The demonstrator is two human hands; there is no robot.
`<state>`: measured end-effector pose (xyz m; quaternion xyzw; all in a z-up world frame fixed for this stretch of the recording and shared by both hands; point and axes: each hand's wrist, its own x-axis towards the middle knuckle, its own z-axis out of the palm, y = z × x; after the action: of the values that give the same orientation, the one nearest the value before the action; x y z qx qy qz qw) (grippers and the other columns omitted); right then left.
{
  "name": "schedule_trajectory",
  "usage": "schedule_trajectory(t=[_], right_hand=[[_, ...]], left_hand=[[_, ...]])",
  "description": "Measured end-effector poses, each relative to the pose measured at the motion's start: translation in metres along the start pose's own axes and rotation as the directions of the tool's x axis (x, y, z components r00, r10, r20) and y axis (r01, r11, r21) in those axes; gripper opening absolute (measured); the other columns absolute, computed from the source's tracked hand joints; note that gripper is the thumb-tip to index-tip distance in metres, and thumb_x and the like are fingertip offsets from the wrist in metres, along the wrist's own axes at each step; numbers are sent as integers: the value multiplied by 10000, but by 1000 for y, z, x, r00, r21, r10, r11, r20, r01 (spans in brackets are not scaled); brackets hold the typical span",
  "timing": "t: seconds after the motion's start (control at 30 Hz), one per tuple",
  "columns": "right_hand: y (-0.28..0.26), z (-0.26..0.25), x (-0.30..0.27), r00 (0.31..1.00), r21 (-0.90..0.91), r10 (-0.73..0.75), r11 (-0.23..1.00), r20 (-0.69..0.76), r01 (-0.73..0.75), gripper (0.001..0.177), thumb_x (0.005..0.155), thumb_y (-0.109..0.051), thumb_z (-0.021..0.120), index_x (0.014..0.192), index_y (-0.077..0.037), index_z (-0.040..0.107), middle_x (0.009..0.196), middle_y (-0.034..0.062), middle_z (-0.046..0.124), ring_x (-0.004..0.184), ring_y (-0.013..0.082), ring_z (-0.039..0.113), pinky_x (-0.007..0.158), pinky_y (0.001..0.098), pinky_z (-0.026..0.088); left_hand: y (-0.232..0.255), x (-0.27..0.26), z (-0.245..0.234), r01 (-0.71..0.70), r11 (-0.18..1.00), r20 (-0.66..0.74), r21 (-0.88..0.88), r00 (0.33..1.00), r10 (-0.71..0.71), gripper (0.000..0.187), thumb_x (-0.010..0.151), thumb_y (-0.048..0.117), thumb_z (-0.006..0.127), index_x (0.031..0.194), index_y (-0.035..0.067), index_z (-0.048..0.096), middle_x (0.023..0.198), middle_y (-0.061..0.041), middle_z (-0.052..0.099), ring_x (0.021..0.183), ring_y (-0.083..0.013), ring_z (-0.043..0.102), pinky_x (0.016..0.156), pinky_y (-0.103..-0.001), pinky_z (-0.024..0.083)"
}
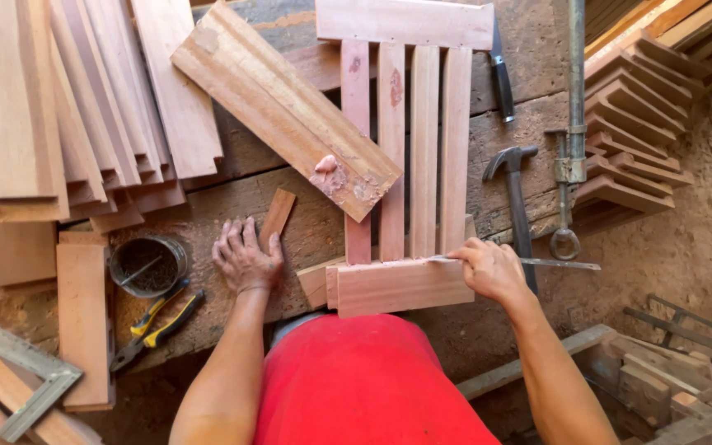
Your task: Applying and smoothing wood filler on the joints of a wooden furniture component using a putty knife.
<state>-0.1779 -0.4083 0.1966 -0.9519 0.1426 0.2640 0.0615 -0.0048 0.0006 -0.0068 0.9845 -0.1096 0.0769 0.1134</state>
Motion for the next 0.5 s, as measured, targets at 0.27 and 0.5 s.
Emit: schedule_trajectory(t=[0.27, 0.5], right_hand=[[35, 68, 2, 1000, 24, 18, 1000, -22, -18, 230, 907, -311, 554, 981, -385, 758, 1111, -112, 689, 1000, 236, 704, 867, 435, 559], [7, -28, 21, 984, 265, 64, 964, -164, -19, 220, 906, -269, 597, 1018, -346, 770, 1093, -63, 715, 1017, 279, 714, 814, 463, 564]], left_hand=[[-5, -1, 11, 1, 1000, 3, 2, 1000, -1, 624, 878, 605, 635, 1361, 210, 646, 1368, -45, 533, 1435, -247, 424, 1139, -513, 296], [-6, -3, 14, -8, 1000, 7, 1, 1000, 8, 627, 886, 621, 617, 1355, 206, 644, 1358, -46, 530, 1434, -249, 424, 1135, -513, 299]])
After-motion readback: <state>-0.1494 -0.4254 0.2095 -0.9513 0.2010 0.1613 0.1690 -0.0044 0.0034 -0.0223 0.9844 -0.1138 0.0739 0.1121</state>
